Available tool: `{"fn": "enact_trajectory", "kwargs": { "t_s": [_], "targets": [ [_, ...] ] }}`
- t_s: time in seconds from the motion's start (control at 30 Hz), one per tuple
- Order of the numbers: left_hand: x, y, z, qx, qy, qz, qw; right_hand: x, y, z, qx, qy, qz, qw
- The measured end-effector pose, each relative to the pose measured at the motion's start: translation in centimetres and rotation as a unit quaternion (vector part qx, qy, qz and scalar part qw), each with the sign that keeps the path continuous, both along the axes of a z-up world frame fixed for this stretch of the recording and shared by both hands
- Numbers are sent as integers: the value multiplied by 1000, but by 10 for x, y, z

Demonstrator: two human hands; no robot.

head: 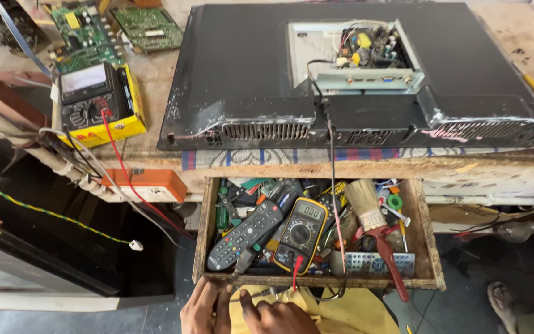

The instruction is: The person strips the insulation from the ends of several wires using a small knife. They then connect the exposed wire ends to a small white connector and insert the connector into a slot on an electronic device.

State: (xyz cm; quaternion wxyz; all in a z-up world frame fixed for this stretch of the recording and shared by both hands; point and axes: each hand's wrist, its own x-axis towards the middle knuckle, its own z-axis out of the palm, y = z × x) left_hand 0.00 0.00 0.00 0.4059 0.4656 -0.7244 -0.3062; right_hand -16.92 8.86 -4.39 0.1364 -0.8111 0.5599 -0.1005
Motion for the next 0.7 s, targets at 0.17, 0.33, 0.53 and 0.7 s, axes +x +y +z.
{"fn": "enact_trajectory", "kwargs": {
  "t_s": [0.17,0.33,0.53,0.7],
  "targets": [
    [6,-8,7,-99,-27,-79,992,0,-8,38,-8,-35,-6,999],
    [15,-17,10,-140,-45,-158,976,-2,-18,54,-24,-52,15,998],
    [18,-18,8,-143,-39,-168,975,3,-20,45,-15,-12,27,999],
    [6,-5,11,-137,-12,-75,988,-1,-11,39,-100,13,35,994]
  ]
}}
